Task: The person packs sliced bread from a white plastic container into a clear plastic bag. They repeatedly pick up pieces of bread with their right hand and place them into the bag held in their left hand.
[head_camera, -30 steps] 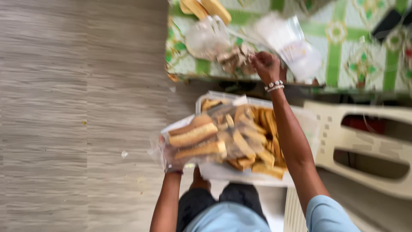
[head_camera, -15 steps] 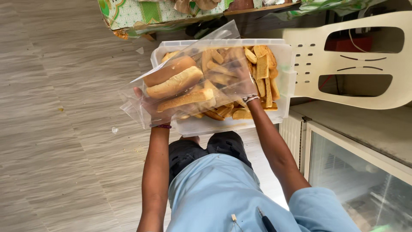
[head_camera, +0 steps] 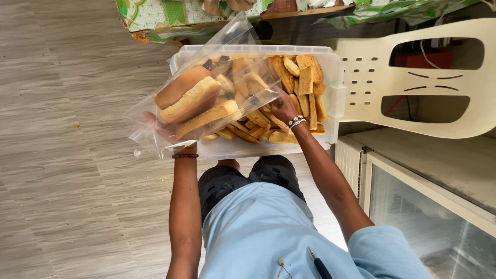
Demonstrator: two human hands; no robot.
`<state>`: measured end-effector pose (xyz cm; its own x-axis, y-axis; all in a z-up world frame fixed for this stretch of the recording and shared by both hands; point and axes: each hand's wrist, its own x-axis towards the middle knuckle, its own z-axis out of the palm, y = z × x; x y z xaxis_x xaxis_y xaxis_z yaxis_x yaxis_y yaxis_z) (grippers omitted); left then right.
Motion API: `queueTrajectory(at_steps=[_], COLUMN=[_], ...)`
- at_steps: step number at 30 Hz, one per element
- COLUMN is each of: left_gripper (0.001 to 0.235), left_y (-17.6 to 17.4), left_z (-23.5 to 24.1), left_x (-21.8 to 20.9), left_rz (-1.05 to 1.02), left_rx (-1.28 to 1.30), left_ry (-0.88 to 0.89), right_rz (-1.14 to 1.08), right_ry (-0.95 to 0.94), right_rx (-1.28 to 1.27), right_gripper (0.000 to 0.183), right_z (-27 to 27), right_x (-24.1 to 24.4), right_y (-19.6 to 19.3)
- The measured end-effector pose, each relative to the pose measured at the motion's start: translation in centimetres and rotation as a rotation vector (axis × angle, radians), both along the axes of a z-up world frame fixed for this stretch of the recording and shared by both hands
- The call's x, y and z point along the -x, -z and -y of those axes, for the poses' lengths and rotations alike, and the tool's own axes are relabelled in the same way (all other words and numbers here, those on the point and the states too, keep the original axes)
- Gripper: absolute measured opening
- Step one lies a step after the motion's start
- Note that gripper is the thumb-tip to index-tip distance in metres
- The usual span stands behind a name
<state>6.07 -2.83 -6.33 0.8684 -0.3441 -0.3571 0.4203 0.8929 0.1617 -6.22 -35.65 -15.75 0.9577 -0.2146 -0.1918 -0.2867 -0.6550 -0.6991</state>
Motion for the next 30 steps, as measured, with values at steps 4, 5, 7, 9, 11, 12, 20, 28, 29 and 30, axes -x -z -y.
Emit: queueTrajectory(at_steps=[4, 5, 7, 9, 11, 12, 20, 28, 29, 30], left_gripper=[0.093, 0.094, 0.094, 0.098, 0.099, 0.099, 0.100, 0.101, 0.101, 0.102], left_y=[0.0, 0.0, 0.0, 0.0, -0.3, -0.5, -2.0, -1.9, -2.1, -2.4], left_z=[0.9, 1.1, 1.2, 1.6, 1.9, 2.0, 1.5, -0.1, -0.3, -0.3], left_x=[0.2, 0.4, 0.8, 1.1, 1.1, 1.1, 1.2, 0.3, 0.1, -0.2], left_rz=[0.020, 0.019, 0.037, 0.059, 0.060, 0.060, 0.043, 0.039, 0.038, 0.042], left_rx=[-0.004, 0.009, 0.001, -0.064, -0.057, -0.055, 0.063, 0.089, 0.086, 0.087], left_ry=[-0.017, -0.022, -0.003, 0.039, 0.017, 0.005, 0.018, 0.004, 0.005, 0.008], right_rz=[-0.407, -0.455, -0.142, 0.044, 0.105, 0.084, 0.322, -0.042, -0.105, -0.145], right_ry=[0.102, 0.093, -0.022, -0.017, 0.110, 0.145, 0.209, -0.002, -0.009, -0.020], right_rx=[-0.190, -0.204, -0.081, -0.015, -0.011, -0.004, 0.545, 0.613, 0.610, 0.590], right_gripper=[0.022, 0.023, 0.022, 0.025, 0.029, 0.028, 0.038, 0.058, 0.054, 0.054], right_z=[0.9, 1.0, 1.0, 1.1, 1.1, 1.0, -0.5, -4.4, -4.2, -4.1], right_x=[1.1, 1.4, 1.8, 2.3, 2.6, 2.7, 1.3, 1.1, 1.1, 1.1], right_y=[-0.6, -0.8, -1.2, -1.5, -1.6, -1.5, -2.0, -2.9, -2.6, -2.3])
